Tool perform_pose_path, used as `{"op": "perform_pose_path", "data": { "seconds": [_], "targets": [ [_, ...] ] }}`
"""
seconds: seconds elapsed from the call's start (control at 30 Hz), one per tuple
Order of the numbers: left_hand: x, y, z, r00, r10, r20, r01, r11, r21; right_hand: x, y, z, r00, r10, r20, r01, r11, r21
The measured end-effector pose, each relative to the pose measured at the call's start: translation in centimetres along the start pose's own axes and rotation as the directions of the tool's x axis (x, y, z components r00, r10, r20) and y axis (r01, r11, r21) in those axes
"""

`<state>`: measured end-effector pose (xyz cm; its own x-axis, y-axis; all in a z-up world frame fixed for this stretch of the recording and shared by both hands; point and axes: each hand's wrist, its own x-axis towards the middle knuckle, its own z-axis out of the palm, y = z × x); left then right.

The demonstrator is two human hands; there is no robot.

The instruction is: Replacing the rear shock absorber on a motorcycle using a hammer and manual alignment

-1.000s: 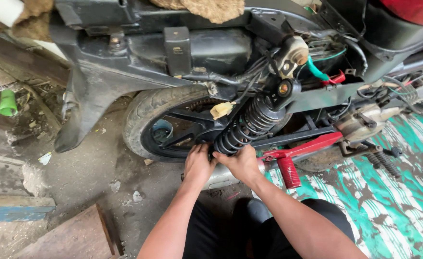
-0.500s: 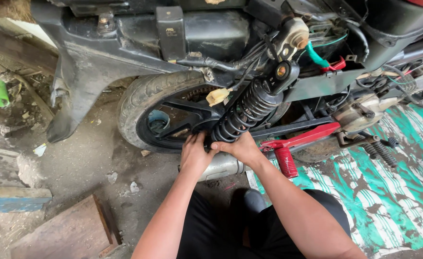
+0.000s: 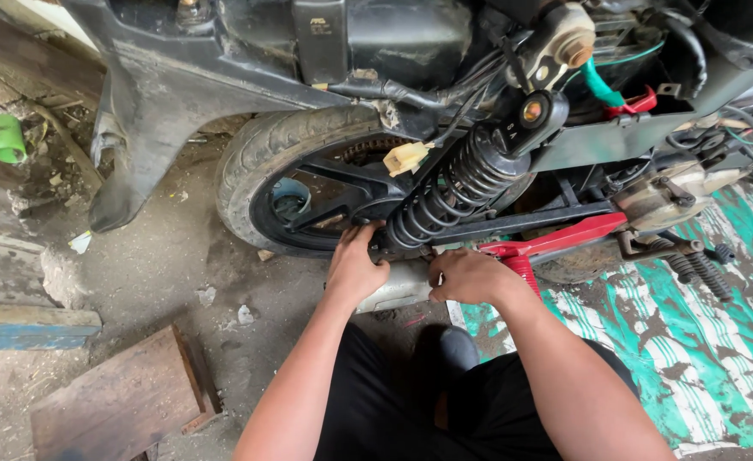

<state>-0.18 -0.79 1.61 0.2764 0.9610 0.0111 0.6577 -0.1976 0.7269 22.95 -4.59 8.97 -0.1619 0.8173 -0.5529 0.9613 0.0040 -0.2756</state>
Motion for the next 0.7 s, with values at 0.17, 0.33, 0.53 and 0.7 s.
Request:
{"op": "perform_pose_path", "data": {
  "seconds": [0.17, 0.33, 0.53, 0.7],
  "targets": [
    [1.1, -2.4, 0.3, 0.99, -0.137, -0.04, 0.127, 0.975, -0.183, -0.9, -1.7, 0.5, 0.993, -0.028, 0.117, 0.032, 0.999, -0.037],
    [1.3, -4.0, 2.1, 0.96, -0.185, -0.211, 0.132, 0.961, -0.241, -0.7, -3.5, 3.3, 0.956, -0.169, 0.239, 0.197, 0.975, -0.1],
    [-2.8, -2.6, -0.6, 0.914, -0.04, -0.403, -0.088, 0.952, -0.295, -4.0, -6.9, 1.2, 0.93, -0.202, 0.308, 0.249, 0.961, -0.122],
    [-8.8, -13.0, -1.5, 0.662, -0.24, -0.71, -0.244, 0.827, -0.507, -4.0, -4.9, 3.9, 0.912, -0.108, 0.395, 0.213, 0.949, -0.233]
  ]
}}
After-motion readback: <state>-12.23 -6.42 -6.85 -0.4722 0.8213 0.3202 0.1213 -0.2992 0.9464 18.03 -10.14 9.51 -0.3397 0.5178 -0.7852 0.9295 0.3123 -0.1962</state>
